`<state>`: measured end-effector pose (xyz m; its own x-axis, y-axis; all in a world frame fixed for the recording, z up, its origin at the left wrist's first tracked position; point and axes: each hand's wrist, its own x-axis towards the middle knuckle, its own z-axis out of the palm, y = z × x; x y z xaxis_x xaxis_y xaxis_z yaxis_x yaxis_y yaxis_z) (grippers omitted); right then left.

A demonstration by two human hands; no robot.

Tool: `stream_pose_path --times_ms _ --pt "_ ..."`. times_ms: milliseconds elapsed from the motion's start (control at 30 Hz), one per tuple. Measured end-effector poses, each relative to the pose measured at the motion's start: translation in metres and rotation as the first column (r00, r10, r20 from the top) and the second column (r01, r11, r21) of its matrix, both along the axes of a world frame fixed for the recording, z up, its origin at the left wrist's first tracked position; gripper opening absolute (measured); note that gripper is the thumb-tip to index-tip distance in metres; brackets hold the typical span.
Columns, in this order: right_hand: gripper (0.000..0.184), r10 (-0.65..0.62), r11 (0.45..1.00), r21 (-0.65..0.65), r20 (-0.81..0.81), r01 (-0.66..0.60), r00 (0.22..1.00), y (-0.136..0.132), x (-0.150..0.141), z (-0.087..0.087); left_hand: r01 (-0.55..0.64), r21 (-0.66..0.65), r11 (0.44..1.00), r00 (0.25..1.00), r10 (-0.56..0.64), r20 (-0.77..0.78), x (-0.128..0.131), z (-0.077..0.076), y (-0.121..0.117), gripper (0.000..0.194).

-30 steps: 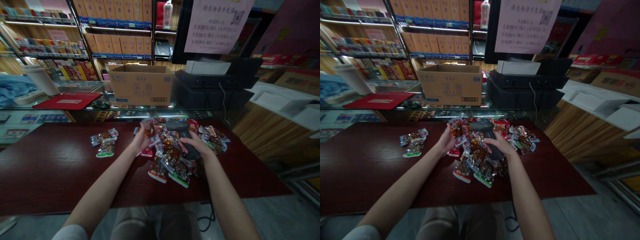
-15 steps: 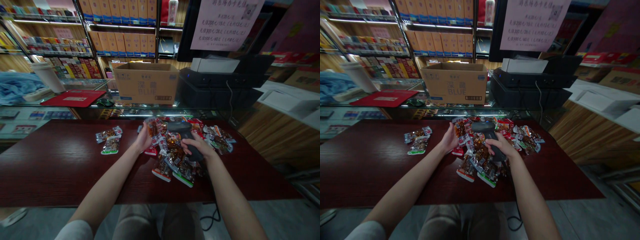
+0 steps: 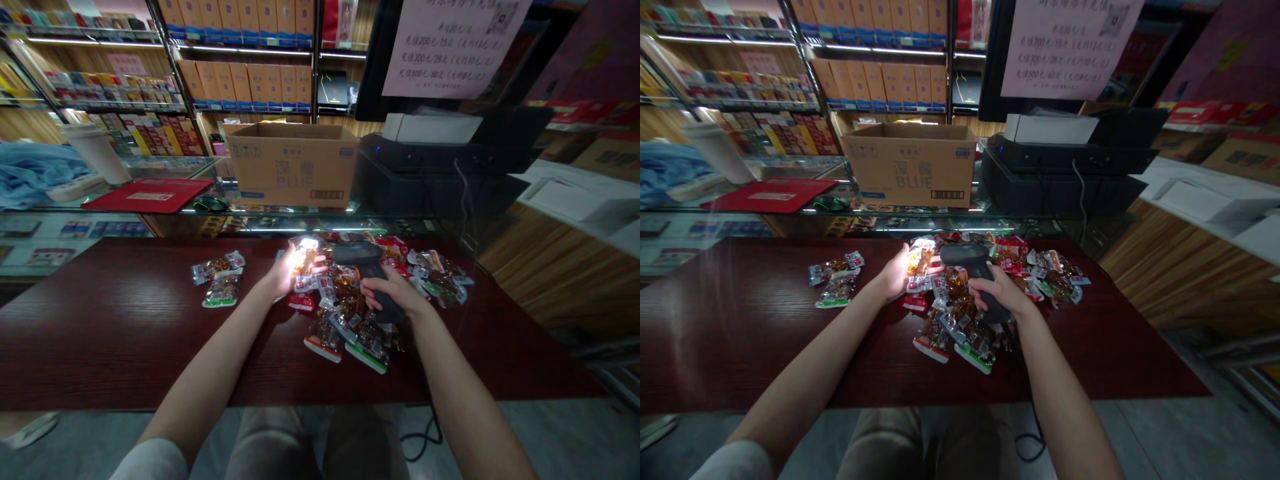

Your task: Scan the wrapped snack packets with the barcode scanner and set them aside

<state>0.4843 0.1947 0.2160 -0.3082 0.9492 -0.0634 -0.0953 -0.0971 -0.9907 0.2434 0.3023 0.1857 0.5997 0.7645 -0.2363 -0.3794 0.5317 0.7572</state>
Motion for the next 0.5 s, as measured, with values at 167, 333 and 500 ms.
stream_pose_path --times_ms 167,333,500 --pt "0.027 -0.017 1.000 0.006 0.022 0.017 1.000 -0.001 -0.003 0.003 0.048 -0.003 0.999 0.998 -0.047 0.039 0.000 -0.001 -0.002 0.069" --pt "0.026 -0.040 0.999 0.026 0.027 0.039 0.999 -0.003 -0.004 0.006 0.049 0.046 0.998 0.998 -0.050 0.026 -0.003 0.004 -0.005 0.063" --pt "0.027 -0.108 0.994 0.030 -0.001 0.108 0.994 -0.003 0.000 0.009 -0.093 0.174 0.980 0.939 0.144 -0.311 -0.027 0.015 0.008 0.042"
